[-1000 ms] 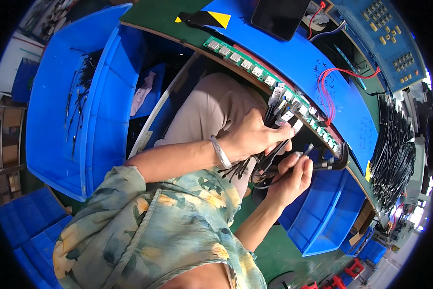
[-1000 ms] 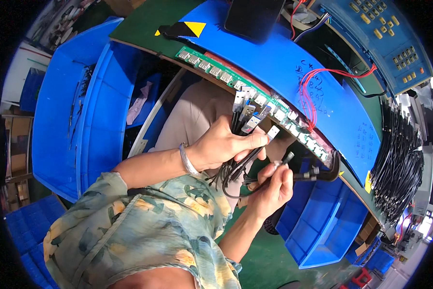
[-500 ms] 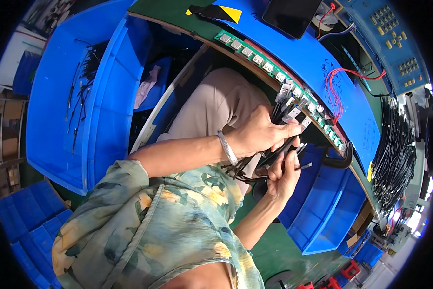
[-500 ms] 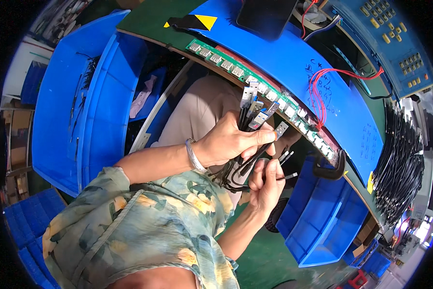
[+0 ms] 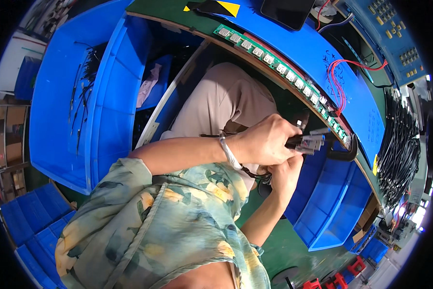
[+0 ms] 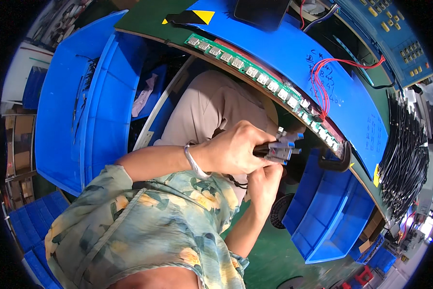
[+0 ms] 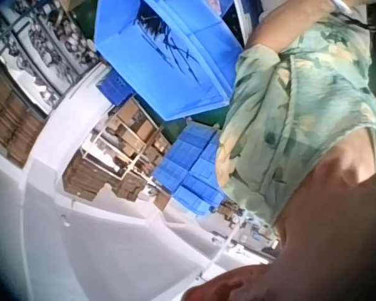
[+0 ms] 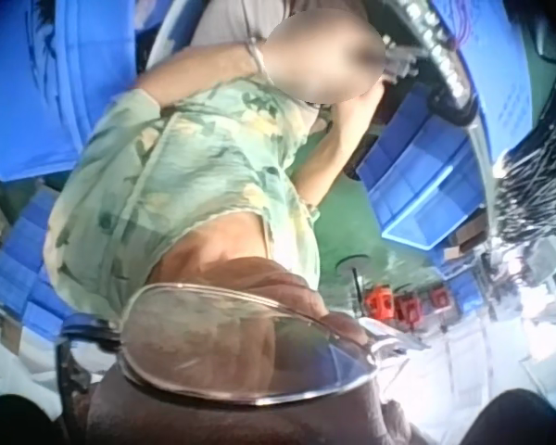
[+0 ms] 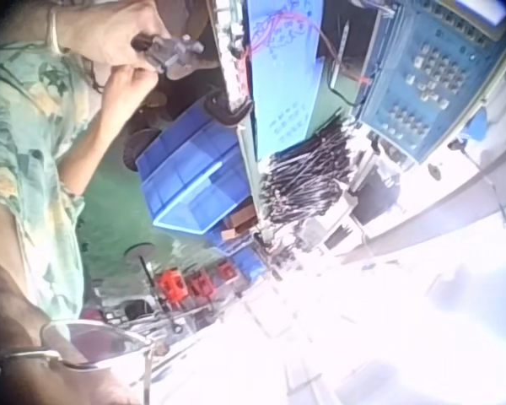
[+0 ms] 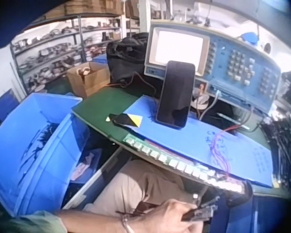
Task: Connecting electrical cable connectors to a testing fixture to verify functionality, as indicated by a PASS status on a digital display.
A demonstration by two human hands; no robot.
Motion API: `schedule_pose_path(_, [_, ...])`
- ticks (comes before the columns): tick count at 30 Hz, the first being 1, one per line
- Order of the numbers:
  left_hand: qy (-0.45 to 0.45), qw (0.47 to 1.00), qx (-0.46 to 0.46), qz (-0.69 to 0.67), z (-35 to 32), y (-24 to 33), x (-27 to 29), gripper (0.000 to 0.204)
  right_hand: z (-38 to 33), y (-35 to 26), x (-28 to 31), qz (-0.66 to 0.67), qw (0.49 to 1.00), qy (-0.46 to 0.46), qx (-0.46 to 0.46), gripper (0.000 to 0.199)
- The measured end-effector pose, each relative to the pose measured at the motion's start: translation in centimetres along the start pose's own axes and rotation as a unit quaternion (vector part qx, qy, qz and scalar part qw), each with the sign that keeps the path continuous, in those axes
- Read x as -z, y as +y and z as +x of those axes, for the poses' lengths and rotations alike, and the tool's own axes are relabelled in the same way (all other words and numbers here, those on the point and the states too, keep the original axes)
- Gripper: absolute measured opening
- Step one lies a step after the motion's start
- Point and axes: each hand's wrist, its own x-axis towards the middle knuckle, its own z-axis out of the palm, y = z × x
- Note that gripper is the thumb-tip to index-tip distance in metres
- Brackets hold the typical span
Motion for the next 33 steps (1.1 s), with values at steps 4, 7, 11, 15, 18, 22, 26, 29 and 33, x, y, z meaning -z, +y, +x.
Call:
schedule_pose_path(4, [-0.005, 0.941, 0.232, -0.246, 0.5, 0.0, 1.4, 0.020, -0.5, -1.2, -0.5, 0.082, 0.996, 0.008, 0.035, 0.003])
schedule_pose_path(7, [0.024, 0.950, 0.181, -0.251, 0.9, -1.2, 0.8, 0.022, -1.2, 0.5, 1.1, 0.239, 0.949, -0.182, 0.097, 0.015])
schedule_pose_path(11, [-0.076, 0.865, 0.263, -0.421, 0.6, -0.8, 1.6, 0.019, -1.5, 0.0, 2.2, 0.102, 0.989, -0.055, 0.088, 0.024])
schedule_pose_path(15, [-0.166, 0.817, 0.261, -0.488, 0.0, -0.9, 1.4, 0.018, 0.5, -2.7, 2.1, 0.145, 0.982, 0.113, 0.052, 0.010])
schedule_pose_path(18, [-0.186, 0.846, 0.256, -0.429, -0.2, -0.2, 1.3, 0.018, 1.2, -2.9, 1.0, 0.153, 0.975, 0.117, 0.107, 0.002])
schedule_pose_path(22, [-0.043, 0.851, 0.218, -0.476, -0.7, -0.2, 1.1, 0.022, 1.5, -2.9, 1.7, 0.158, 0.973, 0.121, 0.116, 0.002])
schedule_pose_path(26, [0.087, 0.940, 0.177, -0.278, -0.3, -0.2, 2.6, 0.022, 1.3, -4.2, 2.7, 0.121, 0.978, 0.138, 0.097, 0.003])
schedule_pose_path(29, [-0.026, 0.967, 0.133, -0.214, -0.4, 0.7, 1.3, 0.020, 1.8, -3.8, 1.1, 0.083, 0.981, 0.103, 0.145, 0.002])
schedule_pose_path(33, [0.069, 0.895, 0.210, -0.388, -0.2, 0.2, 0.8, 0.018, 0.8, -4.1, 0.7, 0.040, 0.976, 0.183, 0.113, 0.009])
